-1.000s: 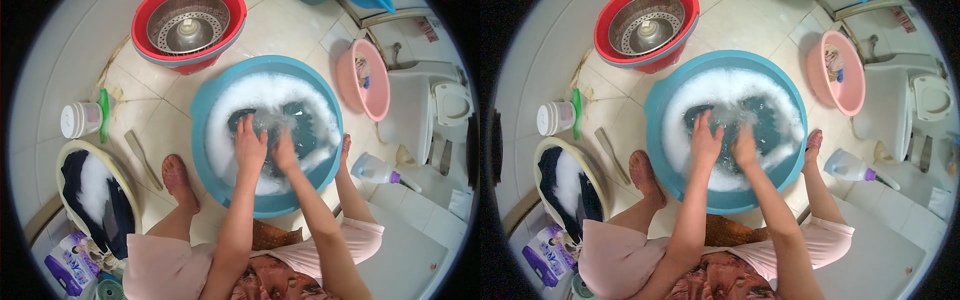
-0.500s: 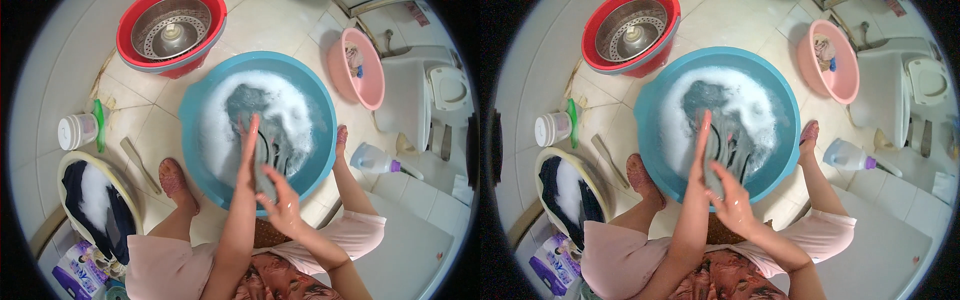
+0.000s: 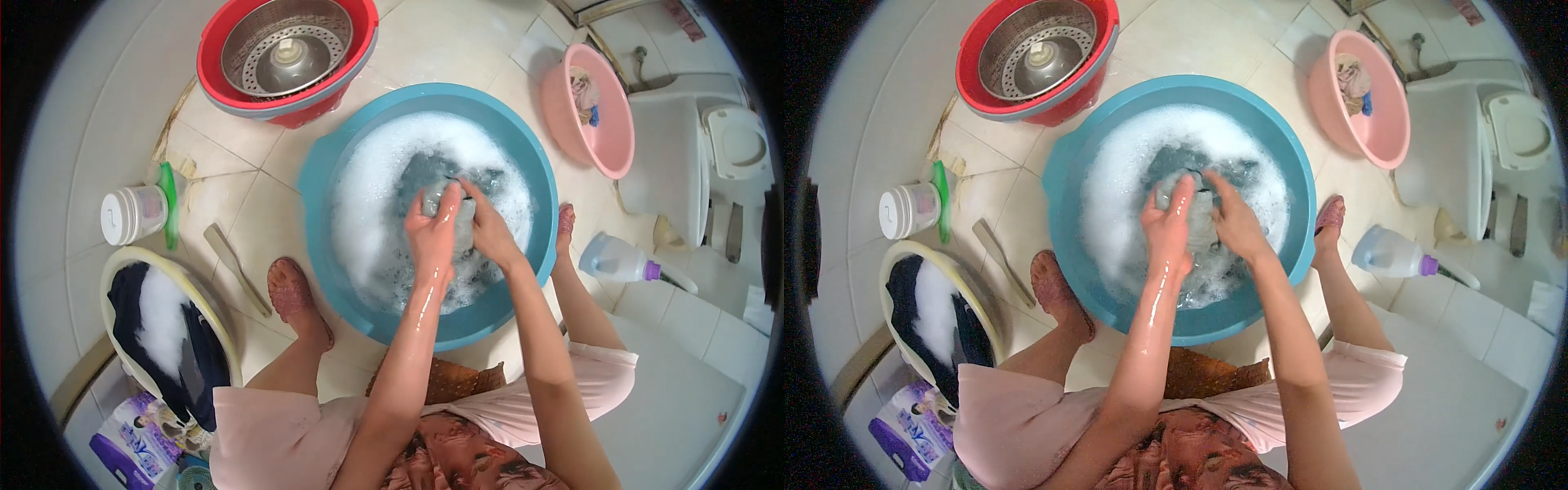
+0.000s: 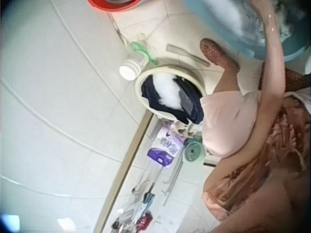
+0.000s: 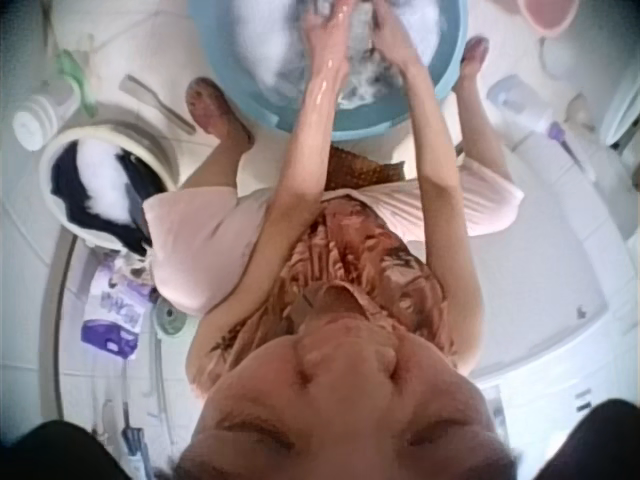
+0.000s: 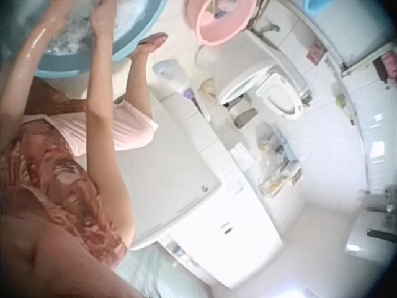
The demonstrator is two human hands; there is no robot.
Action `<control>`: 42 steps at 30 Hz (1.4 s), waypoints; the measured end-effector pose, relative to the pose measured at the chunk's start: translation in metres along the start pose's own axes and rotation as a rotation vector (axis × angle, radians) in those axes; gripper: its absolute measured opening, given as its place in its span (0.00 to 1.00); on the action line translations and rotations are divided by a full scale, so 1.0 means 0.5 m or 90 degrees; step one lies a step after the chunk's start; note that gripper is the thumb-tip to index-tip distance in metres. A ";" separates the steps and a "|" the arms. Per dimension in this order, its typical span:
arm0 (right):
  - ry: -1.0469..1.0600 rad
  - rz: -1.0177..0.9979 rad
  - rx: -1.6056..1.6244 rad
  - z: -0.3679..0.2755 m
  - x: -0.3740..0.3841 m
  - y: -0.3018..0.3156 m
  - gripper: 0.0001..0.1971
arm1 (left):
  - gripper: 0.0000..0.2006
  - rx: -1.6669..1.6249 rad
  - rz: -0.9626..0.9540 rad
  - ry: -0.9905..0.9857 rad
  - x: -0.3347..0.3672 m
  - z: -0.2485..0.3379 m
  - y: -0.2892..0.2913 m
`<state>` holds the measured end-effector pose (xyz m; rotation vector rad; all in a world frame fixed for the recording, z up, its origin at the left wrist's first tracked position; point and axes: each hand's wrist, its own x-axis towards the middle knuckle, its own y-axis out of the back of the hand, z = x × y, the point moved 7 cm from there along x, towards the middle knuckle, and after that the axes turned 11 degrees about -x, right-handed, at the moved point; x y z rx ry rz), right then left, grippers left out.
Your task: The person hand-washes and wrings clothes in a basin of soapy water, transferring the washed clothes into another basin. The person then washes a comb in the water basin.
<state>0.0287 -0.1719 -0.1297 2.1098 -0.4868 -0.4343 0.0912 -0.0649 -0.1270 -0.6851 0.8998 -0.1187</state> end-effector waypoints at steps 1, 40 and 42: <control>0.003 -0.004 0.003 -0.006 -0.018 0.005 0.18 | 0.13 -0.015 -0.013 -0.028 0.007 0.020 0.002; -0.331 0.123 0.068 0.061 0.008 -0.039 0.18 | 0.18 0.113 0.072 0.064 0.042 -0.074 0.101; -0.494 0.269 0.054 0.142 -0.027 -0.042 0.23 | 0.19 0.222 0.051 -0.175 0.049 -0.027 0.091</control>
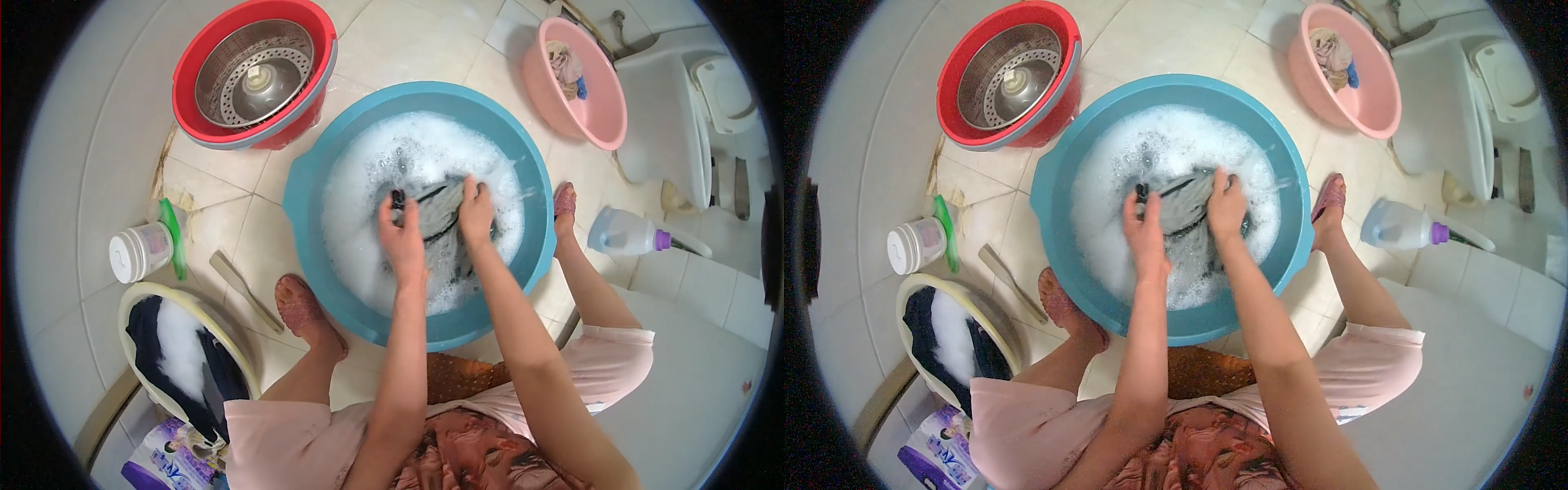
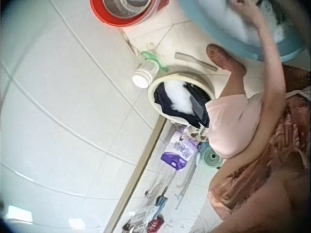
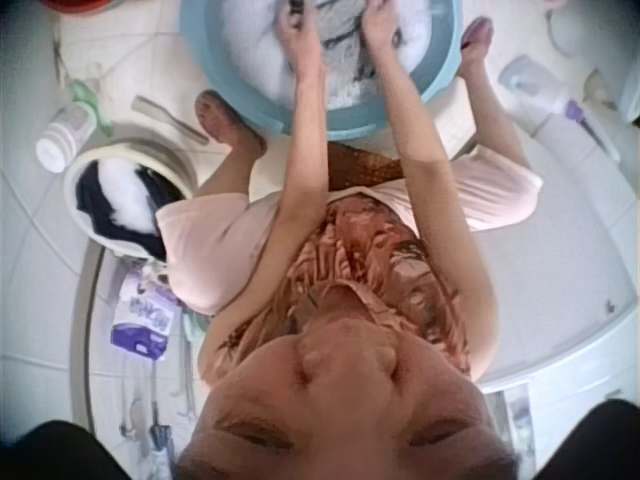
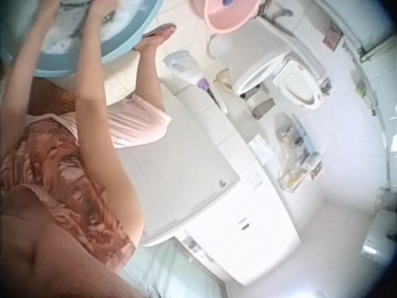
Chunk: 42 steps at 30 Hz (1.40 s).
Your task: The person hand-washes and wrings clothes in a basin of soapy water, transferring the washed clothes into another basin. The person then washes a comb in the water basin.
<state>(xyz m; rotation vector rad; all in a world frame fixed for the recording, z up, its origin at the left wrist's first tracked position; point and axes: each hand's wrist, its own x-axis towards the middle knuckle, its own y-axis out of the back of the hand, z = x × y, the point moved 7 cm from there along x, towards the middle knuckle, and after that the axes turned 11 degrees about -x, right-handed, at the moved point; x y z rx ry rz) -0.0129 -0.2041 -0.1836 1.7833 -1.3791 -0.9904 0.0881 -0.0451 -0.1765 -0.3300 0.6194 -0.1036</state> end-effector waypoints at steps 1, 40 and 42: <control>0.191 0.032 -0.097 -0.031 -0.040 -0.021 0.25 | 0.20 0.092 0.037 -0.026 0.013 0.019 0.023; 0.596 -0.468 -0.053 -0.009 -0.163 0.129 0.11 | 0.21 0.147 -0.298 0.209 -0.084 0.014 -0.109; 0.498 -0.535 -0.269 0.010 -0.157 0.130 0.10 | 0.20 0.358 -0.310 0.119 -0.079 -0.011 -0.099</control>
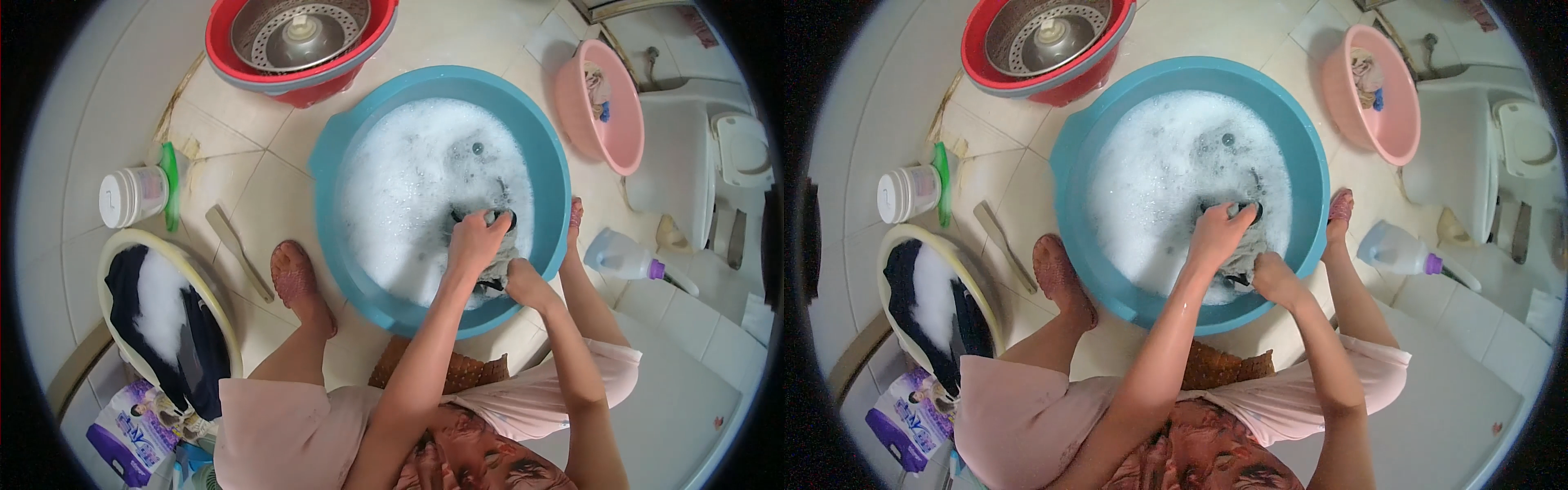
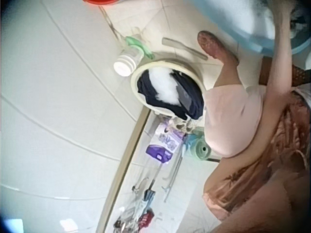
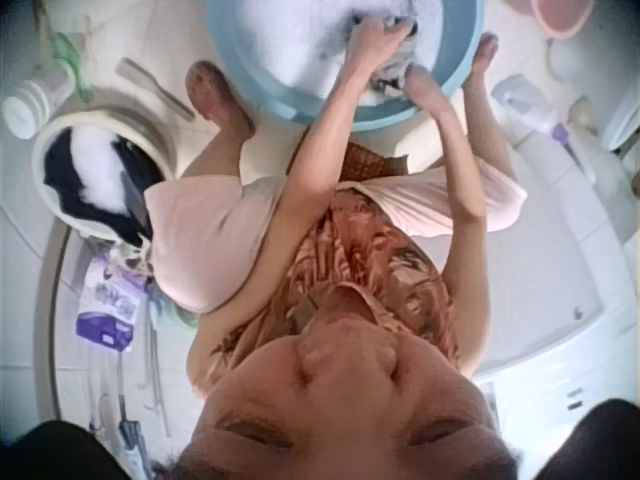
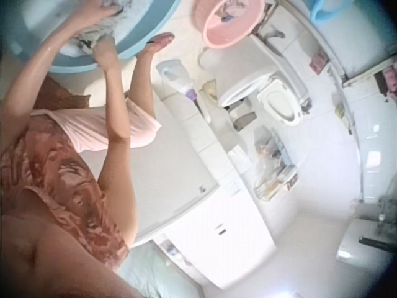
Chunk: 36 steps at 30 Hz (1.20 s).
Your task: The person hand-washes and wrings clothes in a basin of soapy water, transferring the washed clothes into another basin. The person then washes a comb in the water basin.
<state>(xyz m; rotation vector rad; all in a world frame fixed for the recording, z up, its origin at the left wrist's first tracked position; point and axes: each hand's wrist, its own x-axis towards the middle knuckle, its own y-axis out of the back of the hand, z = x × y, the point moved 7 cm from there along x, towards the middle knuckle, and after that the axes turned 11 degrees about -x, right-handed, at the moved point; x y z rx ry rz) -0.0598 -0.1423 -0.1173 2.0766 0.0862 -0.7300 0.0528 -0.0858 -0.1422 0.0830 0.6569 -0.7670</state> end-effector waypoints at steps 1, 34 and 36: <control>-0.134 -0.144 -0.107 0.022 -0.007 -0.019 0.10 | 0.20 -0.001 0.009 0.005 0.004 -0.019 0.002; 0.348 -0.463 -0.152 -0.184 0.122 -0.095 0.24 | 0.22 0.346 -0.072 -0.003 -0.054 -0.183 -0.205; 0.360 -0.397 -0.150 -0.242 0.167 -0.128 0.24 | 0.23 0.345 0.004 -0.125 -0.064 -0.199 -0.187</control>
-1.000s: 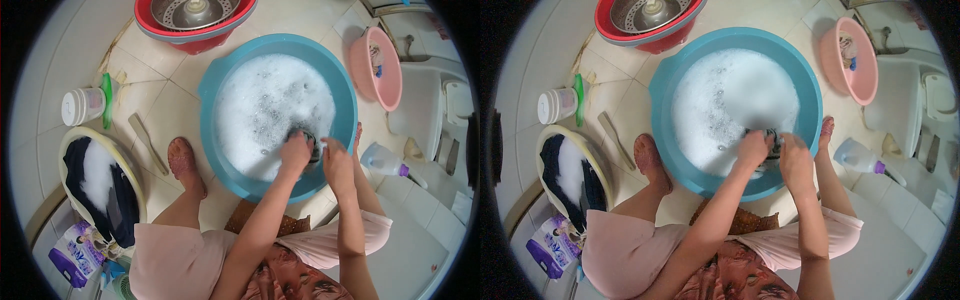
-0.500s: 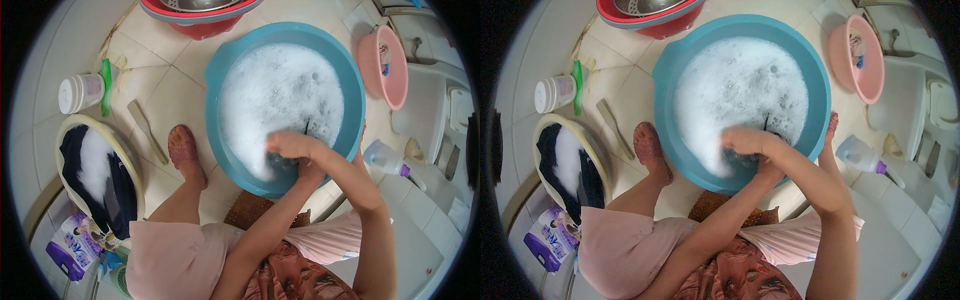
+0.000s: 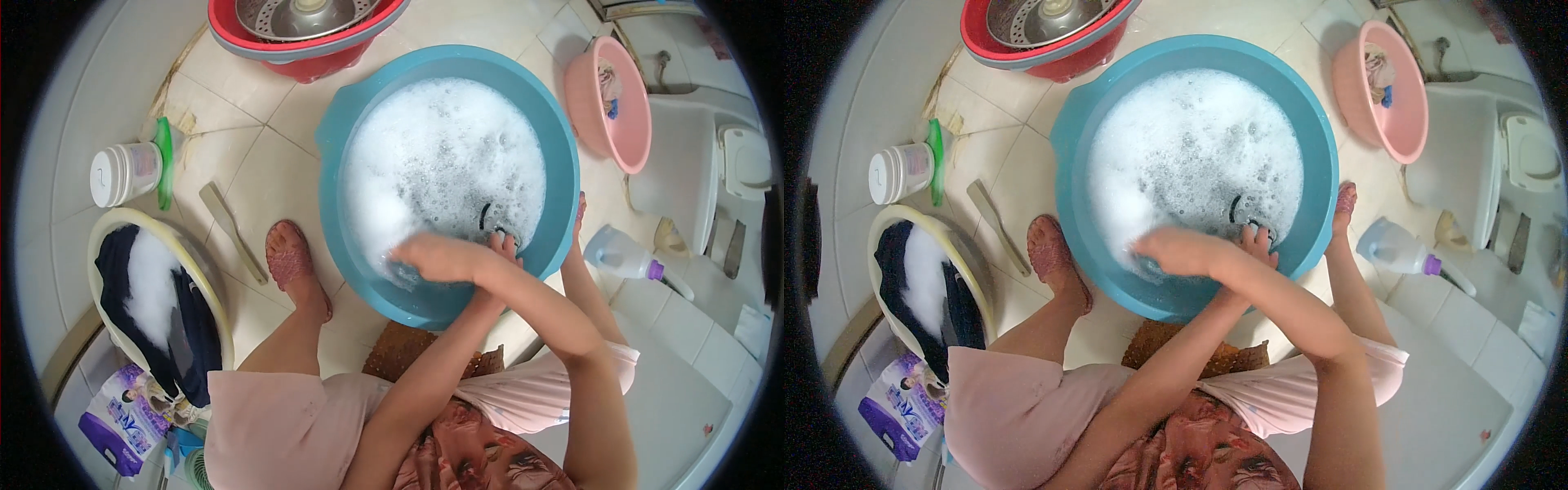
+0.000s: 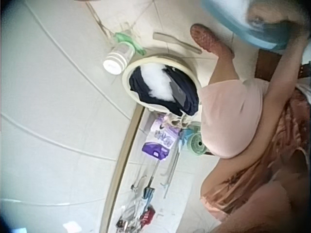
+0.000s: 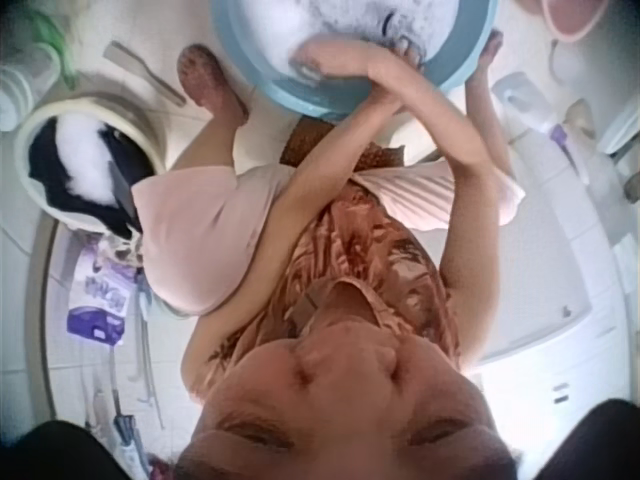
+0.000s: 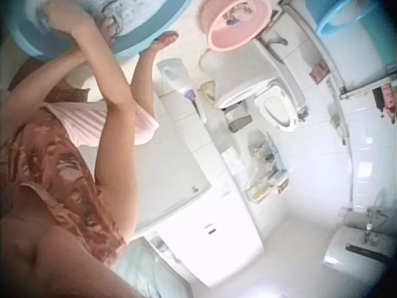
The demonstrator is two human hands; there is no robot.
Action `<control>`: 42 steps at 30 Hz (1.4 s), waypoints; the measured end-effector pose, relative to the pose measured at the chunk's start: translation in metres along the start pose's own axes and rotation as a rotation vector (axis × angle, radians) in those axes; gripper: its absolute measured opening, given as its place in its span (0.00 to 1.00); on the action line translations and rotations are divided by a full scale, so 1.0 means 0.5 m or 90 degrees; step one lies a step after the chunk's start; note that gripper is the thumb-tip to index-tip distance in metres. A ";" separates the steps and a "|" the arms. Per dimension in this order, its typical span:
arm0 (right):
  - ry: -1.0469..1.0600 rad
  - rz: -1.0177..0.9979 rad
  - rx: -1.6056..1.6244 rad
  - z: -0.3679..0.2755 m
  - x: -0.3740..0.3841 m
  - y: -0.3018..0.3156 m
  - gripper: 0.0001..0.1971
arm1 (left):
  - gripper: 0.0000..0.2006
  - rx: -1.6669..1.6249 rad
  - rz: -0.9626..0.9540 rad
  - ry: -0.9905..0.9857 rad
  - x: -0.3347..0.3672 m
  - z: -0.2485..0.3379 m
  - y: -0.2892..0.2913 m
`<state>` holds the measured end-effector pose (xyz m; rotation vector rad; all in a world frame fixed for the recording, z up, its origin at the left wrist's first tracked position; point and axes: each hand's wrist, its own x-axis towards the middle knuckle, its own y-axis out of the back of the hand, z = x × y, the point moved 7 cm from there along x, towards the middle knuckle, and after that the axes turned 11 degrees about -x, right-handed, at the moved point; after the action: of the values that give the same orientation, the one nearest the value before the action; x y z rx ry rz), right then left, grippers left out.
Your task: The person hand-washes and wrings clothes in a basin of soapy water, transferring the washed clothes into another basin. The person then washes a comb in the water basin.
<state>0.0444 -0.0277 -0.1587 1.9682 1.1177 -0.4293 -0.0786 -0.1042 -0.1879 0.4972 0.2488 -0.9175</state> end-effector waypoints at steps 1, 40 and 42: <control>-0.023 0.078 0.040 -0.007 0.014 0.036 0.24 | 0.24 -0.002 0.100 -0.094 -0.011 0.008 0.025; -0.223 0.572 0.224 0.085 -0.084 0.187 0.24 | 0.21 -0.138 -0.201 -0.036 -0.005 -0.016 0.054; -0.083 0.421 0.377 0.070 -0.065 0.107 0.22 | 0.20 -0.122 -0.260 0.003 -0.004 -0.034 0.034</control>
<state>0.0741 -0.0877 -0.1338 2.6218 0.2077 -0.5492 -0.0660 -0.0854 -0.1966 0.2739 0.4480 -1.2761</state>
